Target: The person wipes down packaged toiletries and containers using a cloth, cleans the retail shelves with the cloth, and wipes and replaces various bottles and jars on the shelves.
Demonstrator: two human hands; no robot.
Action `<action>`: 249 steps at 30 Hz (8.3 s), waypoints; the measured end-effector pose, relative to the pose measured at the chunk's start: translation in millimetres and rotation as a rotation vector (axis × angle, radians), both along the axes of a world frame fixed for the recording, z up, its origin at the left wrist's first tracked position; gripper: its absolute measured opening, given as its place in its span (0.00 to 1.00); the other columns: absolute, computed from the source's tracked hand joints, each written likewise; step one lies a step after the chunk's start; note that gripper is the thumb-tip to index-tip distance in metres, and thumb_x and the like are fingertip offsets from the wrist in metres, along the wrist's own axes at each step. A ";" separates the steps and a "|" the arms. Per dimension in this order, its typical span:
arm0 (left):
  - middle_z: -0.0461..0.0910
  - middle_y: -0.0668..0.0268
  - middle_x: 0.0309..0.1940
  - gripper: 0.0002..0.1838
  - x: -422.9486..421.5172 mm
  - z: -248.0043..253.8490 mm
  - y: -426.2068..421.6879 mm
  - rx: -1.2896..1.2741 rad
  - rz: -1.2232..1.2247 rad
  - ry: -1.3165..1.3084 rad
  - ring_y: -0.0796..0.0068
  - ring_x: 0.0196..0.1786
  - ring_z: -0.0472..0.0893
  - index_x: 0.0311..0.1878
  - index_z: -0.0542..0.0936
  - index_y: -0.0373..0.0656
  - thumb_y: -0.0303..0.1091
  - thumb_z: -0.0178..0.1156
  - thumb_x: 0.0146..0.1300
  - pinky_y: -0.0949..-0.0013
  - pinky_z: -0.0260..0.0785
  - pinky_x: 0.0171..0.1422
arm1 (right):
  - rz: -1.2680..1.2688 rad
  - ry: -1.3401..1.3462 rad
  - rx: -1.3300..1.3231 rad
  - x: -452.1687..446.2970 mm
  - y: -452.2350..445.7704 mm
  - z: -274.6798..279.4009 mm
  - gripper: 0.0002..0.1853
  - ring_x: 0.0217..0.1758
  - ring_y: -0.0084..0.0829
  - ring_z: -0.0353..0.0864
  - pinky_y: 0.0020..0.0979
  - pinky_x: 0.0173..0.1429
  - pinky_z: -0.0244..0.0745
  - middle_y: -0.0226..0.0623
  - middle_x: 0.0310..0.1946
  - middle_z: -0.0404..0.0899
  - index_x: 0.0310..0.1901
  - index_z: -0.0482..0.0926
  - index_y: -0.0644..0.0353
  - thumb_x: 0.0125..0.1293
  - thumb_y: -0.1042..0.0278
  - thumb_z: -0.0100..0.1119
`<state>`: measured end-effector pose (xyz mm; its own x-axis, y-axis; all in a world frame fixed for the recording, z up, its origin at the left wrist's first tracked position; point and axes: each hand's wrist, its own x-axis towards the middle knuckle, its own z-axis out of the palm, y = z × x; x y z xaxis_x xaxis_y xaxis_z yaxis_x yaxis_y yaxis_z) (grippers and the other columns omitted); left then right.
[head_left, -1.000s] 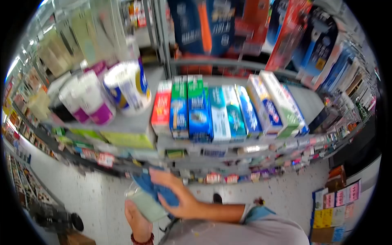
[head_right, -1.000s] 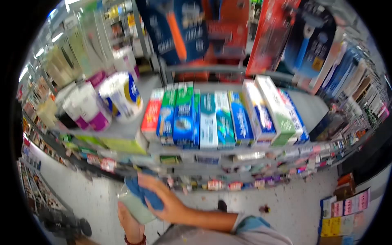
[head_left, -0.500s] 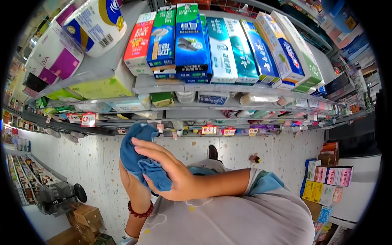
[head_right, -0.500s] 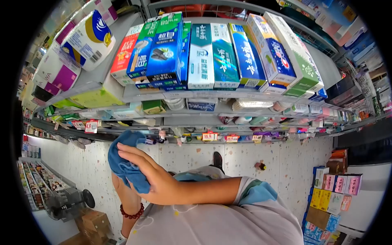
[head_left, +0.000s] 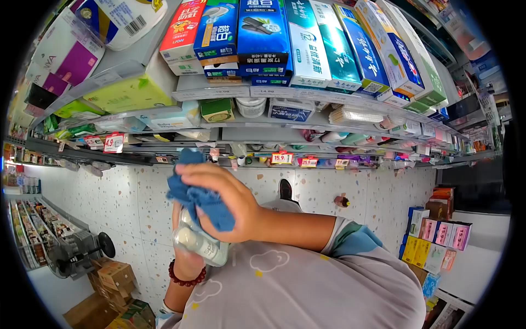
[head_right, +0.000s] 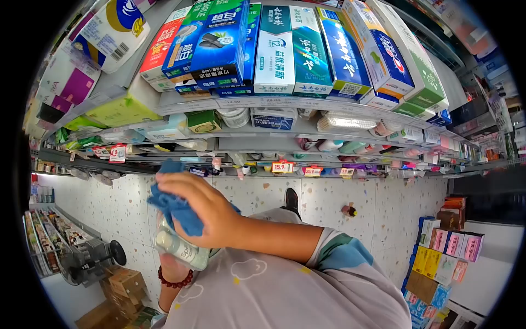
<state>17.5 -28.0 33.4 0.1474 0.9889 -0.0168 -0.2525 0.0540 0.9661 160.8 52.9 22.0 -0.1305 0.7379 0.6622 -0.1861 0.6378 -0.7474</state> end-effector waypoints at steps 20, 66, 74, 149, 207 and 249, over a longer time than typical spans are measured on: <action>0.71 0.54 0.68 0.43 -2.0 7.2 27.1 -0.169 0.210 -0.884 0.60 0.69 0.73 0.75 0.61 0.35 0.67 0.35 0.77 0.56 0.67 0.74 | -0.046 -0.188 -0.156 15.3 -27.4 -1.9 0.31 0.72 0.51 0.70 0.42 0.74 0.63 0.53 0.69 0.69 0.67 0.69 0.65 0.60 0.84 0.61; 0.84 0.62 0.41 0.24 -4.4 -25.2 -4.0 -0.039 -0.098 0.711 0.76 0.43 0.82 0.50 0.79 0.38 0.44 0.74 0.59 0.71 0.76 0.49 | 0.255 -0.123 -0.714 53.3 -43.2 -37.7 0.20 0.64 0.39 0.78 0.38 0.70 0.70 0.43 0.63 0.77 0.61 0.73 0.64 0.68 0.73 0.60; 0.80 0.67 0.47 0.33 -1.9 -32.5 12.7 -0.517 0.299 -0.371 0.70 0.45 0.83 0.63 0.71 0.46 0.66 0.45 0.75 0.63 0.81 0.51 | 0.530 0.320 -1.572 95.8 -60.7 -72.6 0.28 0.37 0.27 0.85 0.29 0.48 0.80 0.36 0.32 0.84 0.45 0.82 0.66 0.76 0.43 0.49; 0.73 0.46 0.54 0.28 55.5 -188.9 195.6 0.235 0.364 1.286 0.43 0.55 0.74 0.58 0.73 0.28 0.41 0.68 0.63 0.50 0.67 0.62 | 0.105 -0.424 -1.137 192.4 -40.3 -96.7 0.21 0.41 0.30 0.81 0.31 0.51 0.75 0.38 0.36 0.84 0.51 0.80 0.59 0.70 0.48 0.61; 0.80 0.55 0.57 0.28 -46.8 -109.1 -35.7 -0.548 0.284 -0.747 0.58 0.58 0.81 0.70 0.65 0.36 0.45 0.49 0.77 0.56 0.74 0.66 | 0.152 -0.045 -1.326 44.7 -28.3 -72.6 0.30 0.55 0.23 0.76 0.27 0.62 0.71 0.34 0.54 0.77 0.67 0.65 0.65 0.73 0.53 0.60; 0.79 0.63 0.59 0.27 -213.2 -76.0 -50.1 -0.710 -0.312 -0.635 0.73 0.59 0.81 0.68 0.68 0.41 0.20 0.63 0.67 0.62 0.76 0.63 | -0.412 -0.756 -0.238 -168.4 -150.9 -21.5 0.36 0.49 0.53 0.72 0.45 0.54 0.72 0.52 0.53 0.69 0.60 0.70 0.63 0.48 0.68 0.74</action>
<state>-195.7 -78.1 -42.6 0.5849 0.6960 -0.4165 -0.5865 0.7176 0.3756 -7.5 -98.0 0.5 -0.1642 0.9297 0.3296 0.6197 0.3572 -0.6989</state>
